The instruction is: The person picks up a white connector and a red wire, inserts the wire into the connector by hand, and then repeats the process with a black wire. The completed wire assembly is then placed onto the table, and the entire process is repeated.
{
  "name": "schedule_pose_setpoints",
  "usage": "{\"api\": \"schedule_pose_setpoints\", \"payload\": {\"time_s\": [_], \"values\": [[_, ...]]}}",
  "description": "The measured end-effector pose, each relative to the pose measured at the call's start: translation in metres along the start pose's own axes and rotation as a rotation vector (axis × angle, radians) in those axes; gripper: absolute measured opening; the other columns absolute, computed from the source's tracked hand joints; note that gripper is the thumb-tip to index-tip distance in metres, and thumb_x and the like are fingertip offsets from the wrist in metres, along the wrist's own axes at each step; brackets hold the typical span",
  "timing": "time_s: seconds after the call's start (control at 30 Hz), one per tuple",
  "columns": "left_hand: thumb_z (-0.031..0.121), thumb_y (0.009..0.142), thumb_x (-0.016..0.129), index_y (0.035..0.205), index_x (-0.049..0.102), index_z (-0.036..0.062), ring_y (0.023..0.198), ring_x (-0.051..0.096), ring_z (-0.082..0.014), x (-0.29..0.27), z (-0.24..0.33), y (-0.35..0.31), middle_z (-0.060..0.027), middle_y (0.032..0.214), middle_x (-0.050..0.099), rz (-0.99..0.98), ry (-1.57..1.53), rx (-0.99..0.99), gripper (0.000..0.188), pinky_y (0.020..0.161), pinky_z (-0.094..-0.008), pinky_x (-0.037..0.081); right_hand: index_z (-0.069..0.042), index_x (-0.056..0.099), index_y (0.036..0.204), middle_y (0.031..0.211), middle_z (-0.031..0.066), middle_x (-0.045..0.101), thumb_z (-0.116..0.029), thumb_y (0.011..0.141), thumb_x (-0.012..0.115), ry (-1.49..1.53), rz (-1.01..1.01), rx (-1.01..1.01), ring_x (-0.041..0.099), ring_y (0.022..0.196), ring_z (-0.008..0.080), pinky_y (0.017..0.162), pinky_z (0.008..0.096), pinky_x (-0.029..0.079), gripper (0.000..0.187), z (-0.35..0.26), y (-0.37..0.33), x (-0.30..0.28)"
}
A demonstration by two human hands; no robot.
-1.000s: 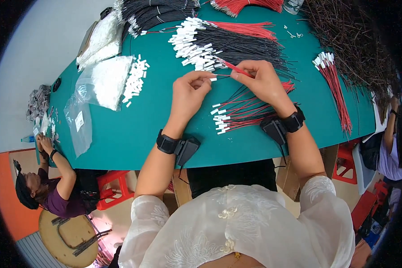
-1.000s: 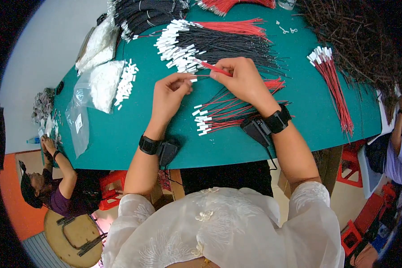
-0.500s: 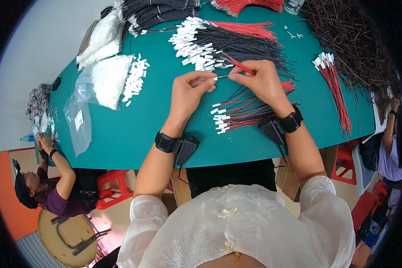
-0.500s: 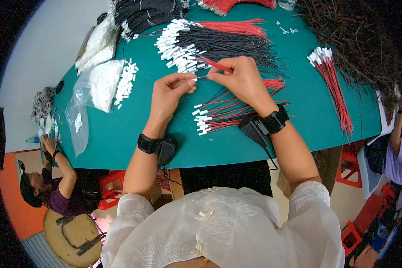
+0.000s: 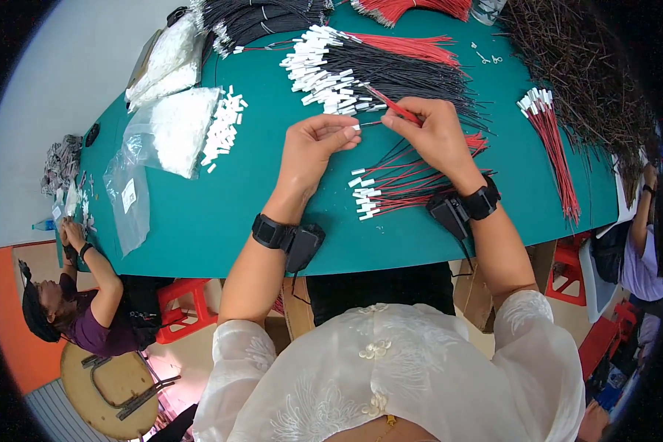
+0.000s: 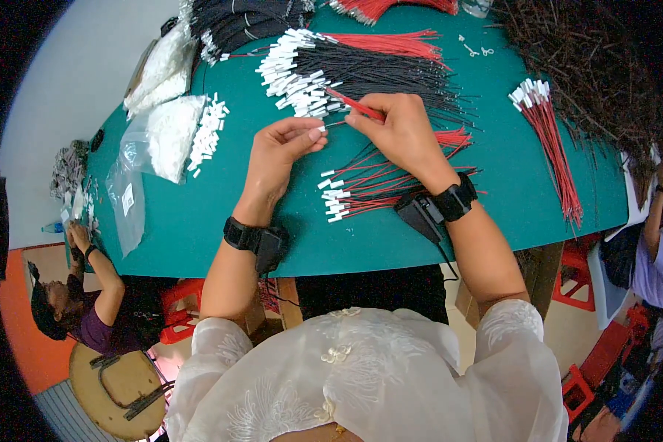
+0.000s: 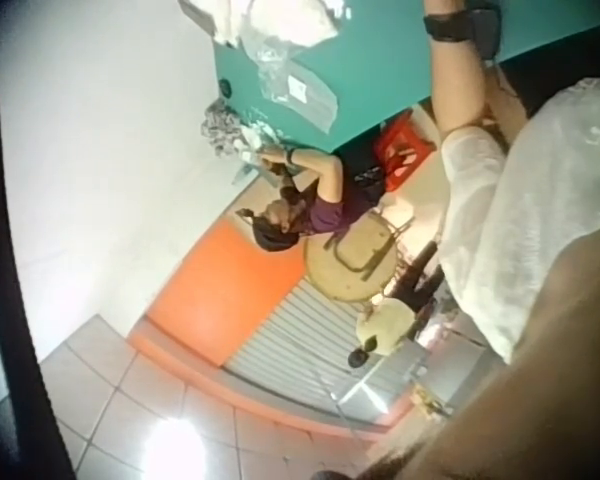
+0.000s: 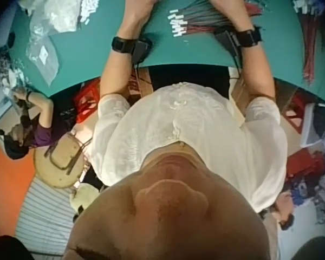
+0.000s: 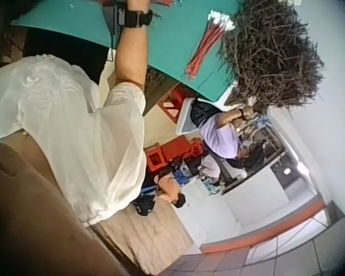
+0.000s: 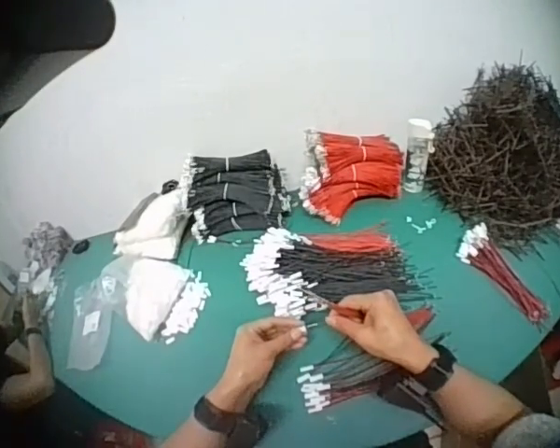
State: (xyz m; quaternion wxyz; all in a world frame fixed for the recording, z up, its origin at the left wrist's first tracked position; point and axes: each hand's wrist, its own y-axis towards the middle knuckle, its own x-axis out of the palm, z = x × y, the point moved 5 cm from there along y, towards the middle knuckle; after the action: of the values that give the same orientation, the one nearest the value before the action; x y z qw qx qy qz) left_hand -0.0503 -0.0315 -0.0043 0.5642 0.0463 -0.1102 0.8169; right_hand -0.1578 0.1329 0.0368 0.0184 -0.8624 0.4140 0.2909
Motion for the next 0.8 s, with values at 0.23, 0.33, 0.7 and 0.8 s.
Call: {"api": "schedule_pose_setpoints", "payload": {"time_s": [0.23,0.33,0.7,0.8], "values": [[0.005,0.088,0.071,0.106,0.069,-0.0044,0.083,0.069,-0.0147,0.002,-0.001,-0.001,-0.0124,0.094,0.072,-0.021,-0.005,-0.032,0.02,0.078,-0.0239,0.057,0.002,0.069,0.084,0.058,0.0012,0.047,-0.019,0.084,0.075,0.013,0.015,-0.024,0.038,0.057,0.0065,0.051,0.0284,0.031,0.021,0.001,0.0,0.003],[0.004,0.088,0.071,0.106,0.068,-0.0045,0.083,0.069,-0.0148,0.003,-0.003,-0.001,-0.0123,0.094,0.072,-0.021,-0.002,-0.039,0.02,0.078,-0.024,0.057,0.001,0.069,0.084,0.057,0.0017,0.046,-0.018,0.083,0.075,-0.011,0.004,-0.035,0.038,0.056,0.0069,0.05,0.0288,0.03,0.021,-0.001,-0.001,0.005],[0.004,0.088,0.071,0.107,0.068,-0.0043,0.085,0.069,-0.0151,0.002,-0.002,-0.001,-0.012,0.096,0.072,0.008,-0.017,-0.035,0.02,0.079,-0.0243,0.057,0.002,0.068,0.083,0.057,0.0014,0.045,-0.017,0.082,0.075,0.005,0.044,-0.025,0.037,0.056,0.0066,0.05,0.0286,0.03,0.02,-0.003,-0.002,0.0],[0.004,0.088,0.07,0.106,0.068,-0.0042,0.086,0.069,-0.0151,0.001,-0.002,-0.001,-0.012,0.096,0.071,0.013,-0.02,-0.037,0.02,0.079,-0.0244,0.058,0.002,0.068,0.083,0.057,0.0012,0.046,-0.017,0.082,0.075,0.007,0.044,-0.021,0.038,0.056,0.0063,0.051,0.0284,0.031,0.02,-0.005,-0.002,0.0]]}}
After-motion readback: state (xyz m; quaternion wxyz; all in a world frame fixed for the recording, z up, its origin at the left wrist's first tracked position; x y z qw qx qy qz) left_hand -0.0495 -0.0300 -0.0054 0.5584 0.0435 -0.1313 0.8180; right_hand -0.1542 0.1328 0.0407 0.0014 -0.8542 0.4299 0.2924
